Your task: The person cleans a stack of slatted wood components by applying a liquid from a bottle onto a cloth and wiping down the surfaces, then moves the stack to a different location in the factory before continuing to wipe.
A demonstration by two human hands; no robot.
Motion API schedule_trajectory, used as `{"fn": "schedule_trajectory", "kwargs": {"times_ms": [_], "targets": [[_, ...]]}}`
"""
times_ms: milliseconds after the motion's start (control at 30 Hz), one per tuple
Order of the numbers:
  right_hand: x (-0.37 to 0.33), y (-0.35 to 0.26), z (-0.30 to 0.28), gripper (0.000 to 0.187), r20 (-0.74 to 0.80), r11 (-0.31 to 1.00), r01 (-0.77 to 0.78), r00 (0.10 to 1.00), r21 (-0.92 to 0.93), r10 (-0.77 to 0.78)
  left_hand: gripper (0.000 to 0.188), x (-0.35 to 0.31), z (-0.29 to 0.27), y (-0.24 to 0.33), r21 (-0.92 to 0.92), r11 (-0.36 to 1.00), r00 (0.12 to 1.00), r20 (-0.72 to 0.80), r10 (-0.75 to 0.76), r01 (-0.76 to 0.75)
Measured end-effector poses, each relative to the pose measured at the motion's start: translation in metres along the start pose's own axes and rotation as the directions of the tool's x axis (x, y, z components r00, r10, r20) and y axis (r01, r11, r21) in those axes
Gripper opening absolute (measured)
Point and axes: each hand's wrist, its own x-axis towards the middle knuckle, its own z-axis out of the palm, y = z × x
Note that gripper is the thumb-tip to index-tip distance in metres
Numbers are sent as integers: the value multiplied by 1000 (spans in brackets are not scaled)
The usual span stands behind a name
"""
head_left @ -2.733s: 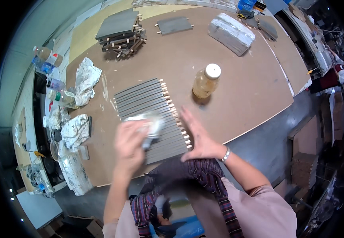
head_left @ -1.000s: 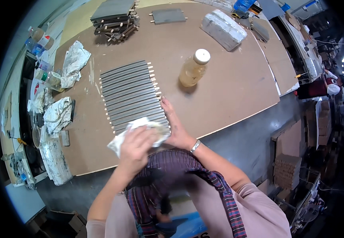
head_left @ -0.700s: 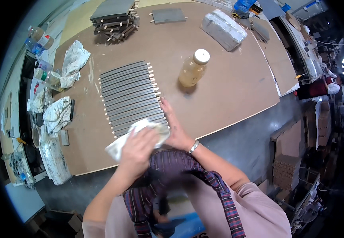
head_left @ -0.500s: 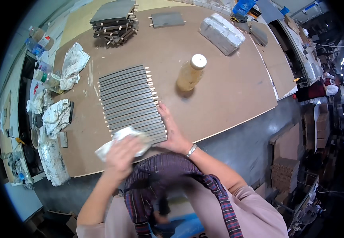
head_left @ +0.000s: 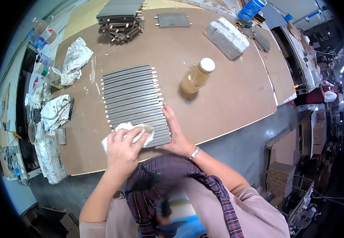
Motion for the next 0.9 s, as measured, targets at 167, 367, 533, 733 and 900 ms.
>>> {"fn": "schedule_trajectory", "kwargs": {"times_ms": [167,367,533,733,900], "targets": [[-1,3,8,105,-8,1000,5,1000,-14,-5,33,1,36,-2,57,975,977,-15,215,-214],[-5,4,5,102,-5,999,-21,1000,-40,21,37,-15,15,-5,-6,991,973,188,132,-133],[1,7,6,101,-5,999,37,999,-38,-37,27,22,1,25,-149,986,968,225,110,-77],[3,4,8,100,-39,999,34,999,5,-33,34,-4,19,6,-52,979,958,205,203,-196],[-3,4,6,101,-10,999,8,1000,-39,-8,37,0,26,0,-121,976,966,164,199,-181]]}}
